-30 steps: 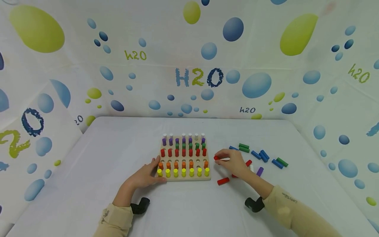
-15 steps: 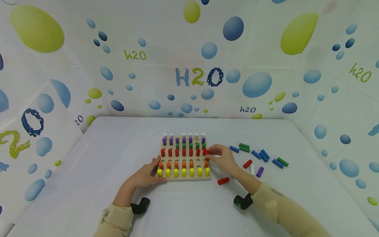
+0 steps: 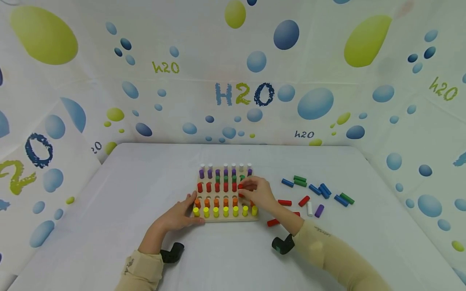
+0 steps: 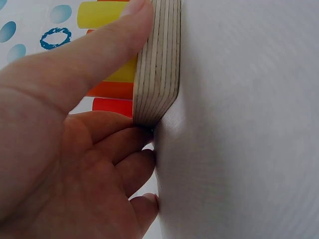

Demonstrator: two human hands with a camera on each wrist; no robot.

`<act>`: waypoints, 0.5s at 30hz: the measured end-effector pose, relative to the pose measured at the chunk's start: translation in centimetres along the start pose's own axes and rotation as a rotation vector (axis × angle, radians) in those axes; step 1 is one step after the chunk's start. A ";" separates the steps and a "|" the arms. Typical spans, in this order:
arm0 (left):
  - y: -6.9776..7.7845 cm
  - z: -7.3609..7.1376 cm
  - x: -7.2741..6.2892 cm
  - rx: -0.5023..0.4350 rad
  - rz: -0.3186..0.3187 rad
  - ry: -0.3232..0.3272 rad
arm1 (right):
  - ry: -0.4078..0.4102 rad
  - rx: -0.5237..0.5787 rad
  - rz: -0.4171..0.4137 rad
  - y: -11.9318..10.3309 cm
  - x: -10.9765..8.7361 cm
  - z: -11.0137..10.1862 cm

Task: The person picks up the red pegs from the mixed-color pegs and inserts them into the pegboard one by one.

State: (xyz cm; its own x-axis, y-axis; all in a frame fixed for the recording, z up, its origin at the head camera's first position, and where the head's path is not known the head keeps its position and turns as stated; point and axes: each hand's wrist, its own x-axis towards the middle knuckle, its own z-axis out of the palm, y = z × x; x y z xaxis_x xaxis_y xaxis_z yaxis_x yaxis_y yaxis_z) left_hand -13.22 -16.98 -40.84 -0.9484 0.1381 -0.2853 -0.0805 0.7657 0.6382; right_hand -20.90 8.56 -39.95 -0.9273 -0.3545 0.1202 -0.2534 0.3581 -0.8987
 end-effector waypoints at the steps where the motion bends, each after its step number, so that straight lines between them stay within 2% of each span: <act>1: 0.0 0.0 0.0 -0.001 0.002 0.001 | -0.003 0.003 -0.004 -0.2 0.1 0.2; 9: -0.1 0.0 0.0 -0.007 -0.002 -0.003 | -0.068 0.033 -0.042 -1.2 1.0 2.2; 15: -0.1 0.0 0.1 0.000 0.005 -0.014 | -0.085 0.032 -0.071 -1.6 1.5 4.1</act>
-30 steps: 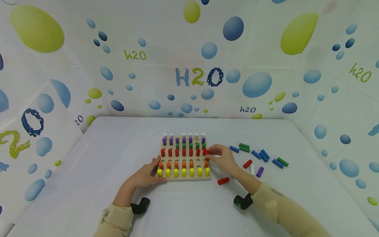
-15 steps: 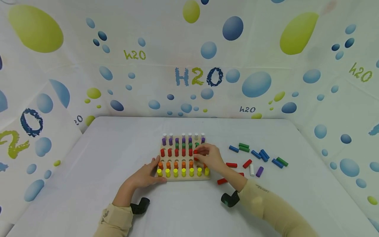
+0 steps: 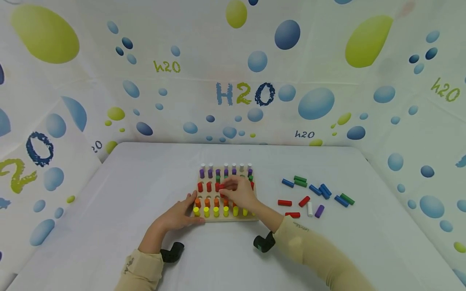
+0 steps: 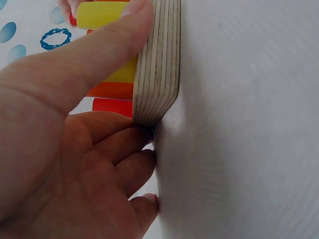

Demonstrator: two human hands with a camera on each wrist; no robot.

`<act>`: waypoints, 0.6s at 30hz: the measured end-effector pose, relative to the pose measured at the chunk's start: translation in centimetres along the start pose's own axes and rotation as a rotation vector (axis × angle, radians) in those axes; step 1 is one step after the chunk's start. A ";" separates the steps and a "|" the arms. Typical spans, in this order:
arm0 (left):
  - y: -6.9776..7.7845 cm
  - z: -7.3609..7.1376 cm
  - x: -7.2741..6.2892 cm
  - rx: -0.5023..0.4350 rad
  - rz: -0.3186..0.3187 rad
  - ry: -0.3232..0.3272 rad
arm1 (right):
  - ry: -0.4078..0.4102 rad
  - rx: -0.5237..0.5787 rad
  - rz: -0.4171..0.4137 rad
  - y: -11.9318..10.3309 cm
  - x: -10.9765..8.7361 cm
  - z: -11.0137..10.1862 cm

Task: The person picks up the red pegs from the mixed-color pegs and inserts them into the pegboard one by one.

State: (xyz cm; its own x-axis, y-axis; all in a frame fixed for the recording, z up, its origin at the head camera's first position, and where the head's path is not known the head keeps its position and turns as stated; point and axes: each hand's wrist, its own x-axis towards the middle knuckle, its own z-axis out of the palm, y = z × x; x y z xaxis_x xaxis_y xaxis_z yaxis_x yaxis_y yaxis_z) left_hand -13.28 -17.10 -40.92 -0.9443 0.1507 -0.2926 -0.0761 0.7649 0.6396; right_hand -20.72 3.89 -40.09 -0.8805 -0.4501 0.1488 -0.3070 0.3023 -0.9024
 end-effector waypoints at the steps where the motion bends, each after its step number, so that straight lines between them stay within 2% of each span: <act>1: 0.0 0.0 0.0 0.003 0.002 -0.001 | -0.004 -0.004 0.005 0.0 0.1 0.3; 9: 0.0 -0.3 -0.1 0.009 0.020 -0.011 | -0.038 -0.006 0.046 -0.9 1.0 2.3; 18: 0.0 -0.4 -0.2 0.010 0.052 -0.015 | -0.069 0.027 0.027 -1.6 1.9 4.4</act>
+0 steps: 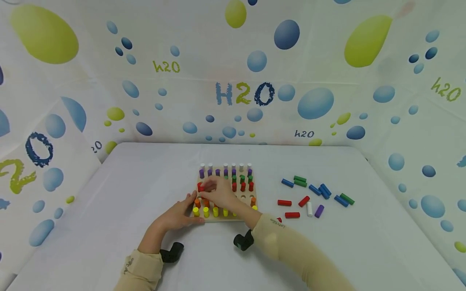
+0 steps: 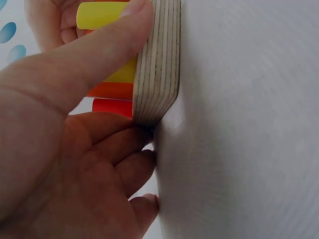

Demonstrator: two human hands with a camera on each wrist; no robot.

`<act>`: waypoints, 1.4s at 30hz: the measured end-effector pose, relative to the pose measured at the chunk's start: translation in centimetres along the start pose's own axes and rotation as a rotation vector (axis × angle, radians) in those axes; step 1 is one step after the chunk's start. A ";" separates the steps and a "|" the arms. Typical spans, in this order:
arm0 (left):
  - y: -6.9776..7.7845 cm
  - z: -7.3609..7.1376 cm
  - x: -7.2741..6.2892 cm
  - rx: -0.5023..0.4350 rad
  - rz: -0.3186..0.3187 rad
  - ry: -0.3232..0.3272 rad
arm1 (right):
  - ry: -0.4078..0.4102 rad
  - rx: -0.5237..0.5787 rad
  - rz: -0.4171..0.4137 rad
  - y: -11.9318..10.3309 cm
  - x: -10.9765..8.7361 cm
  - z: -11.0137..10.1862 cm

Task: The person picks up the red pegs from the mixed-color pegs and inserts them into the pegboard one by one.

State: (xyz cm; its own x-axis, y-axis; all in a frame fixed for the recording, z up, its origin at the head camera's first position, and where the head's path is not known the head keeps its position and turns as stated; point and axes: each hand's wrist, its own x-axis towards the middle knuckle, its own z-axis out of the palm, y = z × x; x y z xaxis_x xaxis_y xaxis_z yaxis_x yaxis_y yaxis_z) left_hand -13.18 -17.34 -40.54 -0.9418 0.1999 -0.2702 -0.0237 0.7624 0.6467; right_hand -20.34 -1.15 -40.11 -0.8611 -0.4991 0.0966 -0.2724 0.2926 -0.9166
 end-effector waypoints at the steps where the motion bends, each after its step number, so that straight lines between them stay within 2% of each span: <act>1: -0.1 0.0 0.0 0.000 0.001 -0.001 | -0.003 0.001 0.001 -0.1 0.0 0.2; 14: -0.1 0.0 0.0 -0.024 -0.008 0.004 | -0.036 -0.019 -0.014 -0.1 0.7 1.0; 21: 0.1 0.0 0.0 -0.002 -0.022 0.000 | -0.052 -0.050 0.000 0.2 0.8 1.1; 30: -0.1 0.0 0.1 -0.005 -0.015 0.008 | -0.036 -0.073 -0.005 0.2 0.8 1.3; 42: 0.3 -0.2 -0.2 -0.018 -0.002 -0.008 | -0.058 -0.133 -0.015 0.0 0.6 1.3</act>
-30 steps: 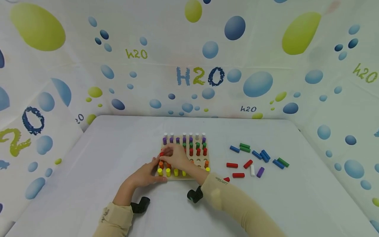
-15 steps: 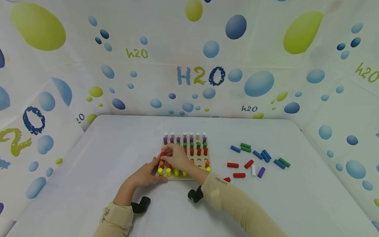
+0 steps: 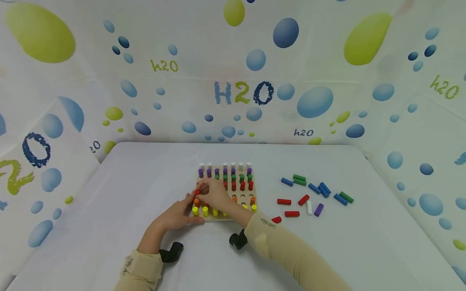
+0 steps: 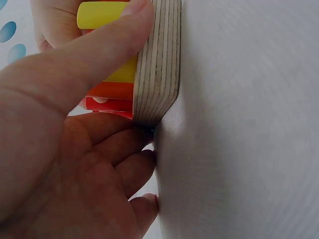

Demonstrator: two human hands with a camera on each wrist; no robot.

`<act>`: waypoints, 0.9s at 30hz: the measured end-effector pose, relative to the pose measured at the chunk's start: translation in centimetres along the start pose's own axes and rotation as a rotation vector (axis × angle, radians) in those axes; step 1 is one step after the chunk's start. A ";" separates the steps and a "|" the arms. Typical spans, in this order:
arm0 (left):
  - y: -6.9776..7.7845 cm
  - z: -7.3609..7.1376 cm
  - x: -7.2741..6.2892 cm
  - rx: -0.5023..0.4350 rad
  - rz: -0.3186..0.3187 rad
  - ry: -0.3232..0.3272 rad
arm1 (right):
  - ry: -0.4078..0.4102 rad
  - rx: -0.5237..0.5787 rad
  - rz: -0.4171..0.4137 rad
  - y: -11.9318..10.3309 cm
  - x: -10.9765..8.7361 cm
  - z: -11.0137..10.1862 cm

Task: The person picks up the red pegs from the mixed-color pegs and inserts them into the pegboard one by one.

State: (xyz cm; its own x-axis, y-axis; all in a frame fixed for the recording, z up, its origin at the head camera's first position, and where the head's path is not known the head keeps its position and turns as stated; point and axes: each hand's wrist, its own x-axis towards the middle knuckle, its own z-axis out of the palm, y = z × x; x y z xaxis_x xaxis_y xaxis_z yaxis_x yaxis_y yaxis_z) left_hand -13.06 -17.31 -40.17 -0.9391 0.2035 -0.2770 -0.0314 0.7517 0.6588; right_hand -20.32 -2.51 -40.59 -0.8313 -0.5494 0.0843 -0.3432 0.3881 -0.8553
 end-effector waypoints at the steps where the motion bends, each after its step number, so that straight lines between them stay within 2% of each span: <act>1: 0.0 -0.1 0.0 -0.002 0.003 0.001 | 0.006 -0.006 -0.008 0.0 0.0 0.0; 5: 0.0 -0.2 -0.1 0.002 0.005 0.004 | 0.040 0.002 -0.018 0.1 0.1 0.1; 11: -0.2 0.0 0.0 0.016 0.004 0.005 | 0.086 0.130 -0.015 0.2 -0.6 -0.3; 14: -0.2 0.1 0.1 0.021 -0.005 0.007 | 0.080 0.161 -0.023 0.3 -1.3 -0.9; 22: -0.1 0.2 0.0 0.039 -0.028 0.014 | 0.049 0.098 -0.034 0.9 -2.7 -3.5; 27: 0.0 0.3 0.0 0.034 -0.044 0.016 | 0.049 0.061 -0.081 1.7 -3.5 -5.3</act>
State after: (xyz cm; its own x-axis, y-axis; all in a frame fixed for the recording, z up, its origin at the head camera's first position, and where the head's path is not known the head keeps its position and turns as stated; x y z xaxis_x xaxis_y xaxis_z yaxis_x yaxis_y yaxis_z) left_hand -12.95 -17.16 -40.39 -0.9425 0.1596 -0.2935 -0.0615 0.7806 0.6220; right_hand -20.30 3.98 -39.64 -0.8230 -0.5394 0.1780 -0.3838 0.2971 -0.8743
